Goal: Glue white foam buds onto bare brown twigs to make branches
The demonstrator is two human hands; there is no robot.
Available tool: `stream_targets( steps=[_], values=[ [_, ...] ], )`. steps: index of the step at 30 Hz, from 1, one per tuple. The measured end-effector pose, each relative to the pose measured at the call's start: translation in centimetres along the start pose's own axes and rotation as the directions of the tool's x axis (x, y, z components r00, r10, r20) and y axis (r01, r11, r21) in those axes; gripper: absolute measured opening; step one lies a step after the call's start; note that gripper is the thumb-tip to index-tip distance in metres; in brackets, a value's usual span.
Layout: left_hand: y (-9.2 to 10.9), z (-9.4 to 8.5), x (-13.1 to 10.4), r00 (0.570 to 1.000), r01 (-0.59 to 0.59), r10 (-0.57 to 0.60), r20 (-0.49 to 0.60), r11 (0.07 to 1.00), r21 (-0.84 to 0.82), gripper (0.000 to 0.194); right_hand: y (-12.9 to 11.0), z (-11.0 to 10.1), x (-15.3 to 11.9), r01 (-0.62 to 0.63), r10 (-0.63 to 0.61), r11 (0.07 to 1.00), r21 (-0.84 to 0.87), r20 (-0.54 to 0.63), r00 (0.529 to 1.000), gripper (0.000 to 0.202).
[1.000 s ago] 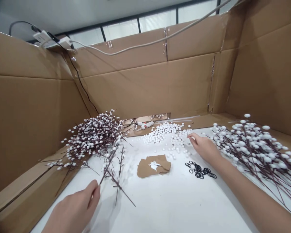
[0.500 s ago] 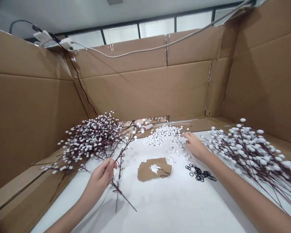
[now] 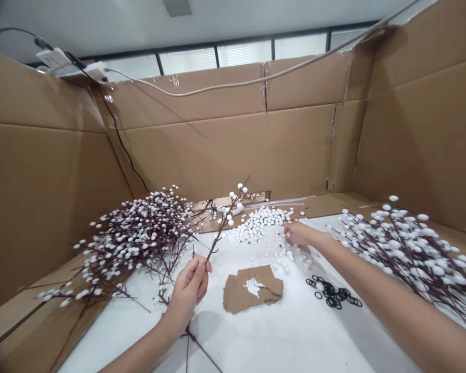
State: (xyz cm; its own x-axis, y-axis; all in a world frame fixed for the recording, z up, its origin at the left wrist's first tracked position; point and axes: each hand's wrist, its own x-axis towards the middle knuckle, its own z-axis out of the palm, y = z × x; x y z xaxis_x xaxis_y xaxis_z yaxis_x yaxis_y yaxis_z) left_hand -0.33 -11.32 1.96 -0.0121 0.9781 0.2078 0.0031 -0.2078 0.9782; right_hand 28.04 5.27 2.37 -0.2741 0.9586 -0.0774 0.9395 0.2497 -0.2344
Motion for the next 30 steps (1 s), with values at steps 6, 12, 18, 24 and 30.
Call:
stream_targets(
  steps=[6,12,18,24,30],
  values=[
    [-0.5,-0.5,0.3,1.0,-0.014,0.014,0.006,0.999,-0.044,0.04,0.0,0.3,0.0,-0.077,0.083,0.985,0.156,-0.028,0.996,0.028],
    [-0.5,-0.5,0.7,1.0,-0.018,0.017,-0.015,0.998,-0.053,0.042,0.5,0.3,-0.6,-0.126,0.169,0.825,0.551,-0.028,0.985,0.028],
    [-0.7,-0.5,0.7,1.0,-0.03,0.03,0.004,0.998,-0.056,0.039,1.6,-0.3,-0.8,-0.079,0.256,0.394,0.916,-0.027,0.966,0.025],
    [-1.0,-0.5,0.8,0.999,-0.042,0.042,-0.002,0.998,-0.042,0.043,1.7,-0.1,-1.4,-0.066,0.329,-0.05,0.997,0.079,0.941,0.028],
    [-0.9,-0.5,0.9,0.999,-0.04,0.04,-0.005,0.999,-0.036,0.043,1.2,0.0,-2.3,-0.049,0.307,-0.344,0.938,0.161,0.938,0.023]
  ],
)
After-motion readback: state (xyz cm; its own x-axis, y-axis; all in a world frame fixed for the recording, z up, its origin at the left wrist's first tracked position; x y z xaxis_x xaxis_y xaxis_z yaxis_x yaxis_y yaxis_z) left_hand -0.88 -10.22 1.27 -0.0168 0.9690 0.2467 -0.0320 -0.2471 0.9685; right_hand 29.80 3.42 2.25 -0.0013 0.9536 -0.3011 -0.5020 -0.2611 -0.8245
